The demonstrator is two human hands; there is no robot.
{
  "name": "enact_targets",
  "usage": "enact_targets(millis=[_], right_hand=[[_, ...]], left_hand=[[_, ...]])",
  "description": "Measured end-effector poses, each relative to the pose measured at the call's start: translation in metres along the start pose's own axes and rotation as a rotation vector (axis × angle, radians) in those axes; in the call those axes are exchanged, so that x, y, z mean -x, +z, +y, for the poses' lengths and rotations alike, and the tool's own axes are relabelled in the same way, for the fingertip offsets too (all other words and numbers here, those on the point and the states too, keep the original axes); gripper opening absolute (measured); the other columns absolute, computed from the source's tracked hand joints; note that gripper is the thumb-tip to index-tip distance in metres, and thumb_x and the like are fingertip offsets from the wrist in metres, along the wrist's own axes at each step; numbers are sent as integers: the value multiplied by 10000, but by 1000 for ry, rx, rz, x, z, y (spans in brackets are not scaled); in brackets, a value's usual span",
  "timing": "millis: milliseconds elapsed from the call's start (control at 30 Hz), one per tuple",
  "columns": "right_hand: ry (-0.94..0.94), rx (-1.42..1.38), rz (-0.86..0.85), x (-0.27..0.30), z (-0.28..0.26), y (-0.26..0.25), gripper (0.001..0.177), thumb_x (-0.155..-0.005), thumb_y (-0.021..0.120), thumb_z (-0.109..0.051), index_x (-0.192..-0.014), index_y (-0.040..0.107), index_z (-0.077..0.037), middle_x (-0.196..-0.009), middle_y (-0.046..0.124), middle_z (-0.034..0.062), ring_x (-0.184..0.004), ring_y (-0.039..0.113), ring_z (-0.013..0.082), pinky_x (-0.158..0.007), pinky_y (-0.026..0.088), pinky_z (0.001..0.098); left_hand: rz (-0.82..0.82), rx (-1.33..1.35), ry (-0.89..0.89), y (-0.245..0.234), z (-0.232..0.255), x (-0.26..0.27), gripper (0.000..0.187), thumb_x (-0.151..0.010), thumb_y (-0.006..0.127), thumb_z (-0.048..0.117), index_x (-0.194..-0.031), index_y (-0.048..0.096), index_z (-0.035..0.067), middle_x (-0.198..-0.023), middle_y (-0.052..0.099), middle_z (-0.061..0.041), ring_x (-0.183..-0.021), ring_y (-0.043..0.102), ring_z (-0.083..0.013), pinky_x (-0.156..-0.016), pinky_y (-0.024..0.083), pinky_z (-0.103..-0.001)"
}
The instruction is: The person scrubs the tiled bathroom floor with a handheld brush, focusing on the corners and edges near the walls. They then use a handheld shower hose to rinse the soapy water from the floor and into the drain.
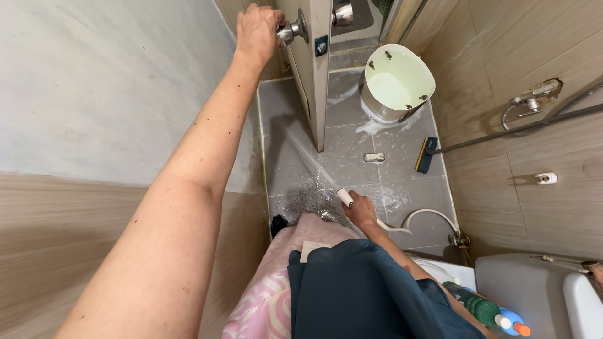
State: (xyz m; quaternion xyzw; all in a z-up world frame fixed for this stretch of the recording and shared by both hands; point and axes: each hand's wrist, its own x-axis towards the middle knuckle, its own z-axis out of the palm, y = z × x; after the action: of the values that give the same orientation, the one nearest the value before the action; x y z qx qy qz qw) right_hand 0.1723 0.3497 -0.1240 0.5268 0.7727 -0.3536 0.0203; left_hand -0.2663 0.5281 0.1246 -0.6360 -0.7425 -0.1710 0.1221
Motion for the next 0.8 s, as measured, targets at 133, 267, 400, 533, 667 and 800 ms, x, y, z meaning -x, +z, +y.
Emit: enact_targets(millis=[133, 267, 400, 533, 667, 800], right_hand=[[-9, -42, 14, 1, -5, -1, 198, -891, 731, -244, -1007, 686, -91, -849, 740, 201, -851, 706, 428, -770, 557, 512], [3, -67, 41, 3, -7, -5, 199, -889, 731, -235, -1018, 687, -90, -837, 736, 208, -839, 701, 433, -743, 556, 515], [-3, -36, 27, 2, 0, -3, 211, -900, 727, -245, -1029, 679, -85, -830, 739, 202, -817, 714, 419, -743, 565, 504], [9, -27, 16, 2, 2, -1, 212, -905, 720, -250, -1038, 681, -90, -836, 742, 195, -814, 719, 411, -751, 568, 503], [23, -22, 10, 2, -1, 0, 207, -905, 716, -254, -1032, 679, -95, -837, 742, 195, -832, 709, 417, -763, 557, 514], [36, -22, 6, 2, 1, 3, 200, -902, 716, -252, -1018, 674, -95, -841, 740, 198, -840, 705, 422, -761, 557, 517]], left_hand=[[3, -12, 5, 1, 5, -4, 404, -592, 957, 180, -959, 790, 147, -925, 739, -36, -962, 627, -285, -800, 454, -486], [-5, -18, -13, -2, 13, -6, 408, -570, 964, 193, -936, 789, 149, -910, 739, -34, -959, 624, -280, -800, 450, -495], [-43, -36, -37, -3, 17, -8, 392, -596, 960, 189, -946, 787, 153, -916, 740, -28, -970, 624, -273, -815, 453, -492], [-42, -47, -41, -3, 16, -8, 395, -589, 961, 195, -940, 784, 153, -913, 737, -21, -964, 625, -269, -827, 452, -494], [-48, -61, -49, -2, 13, -7, 372, -605, 958, 196, -926, 778, 144, -913, 729, -25, -961, 622, -277, -815, 452, -496], [-30, -55, -35, -2, 8, -3, 376, -598, 942, 143, -939, 782, 156, -925, 730, -23, -955, 624, -276, -834, 454, -495]])
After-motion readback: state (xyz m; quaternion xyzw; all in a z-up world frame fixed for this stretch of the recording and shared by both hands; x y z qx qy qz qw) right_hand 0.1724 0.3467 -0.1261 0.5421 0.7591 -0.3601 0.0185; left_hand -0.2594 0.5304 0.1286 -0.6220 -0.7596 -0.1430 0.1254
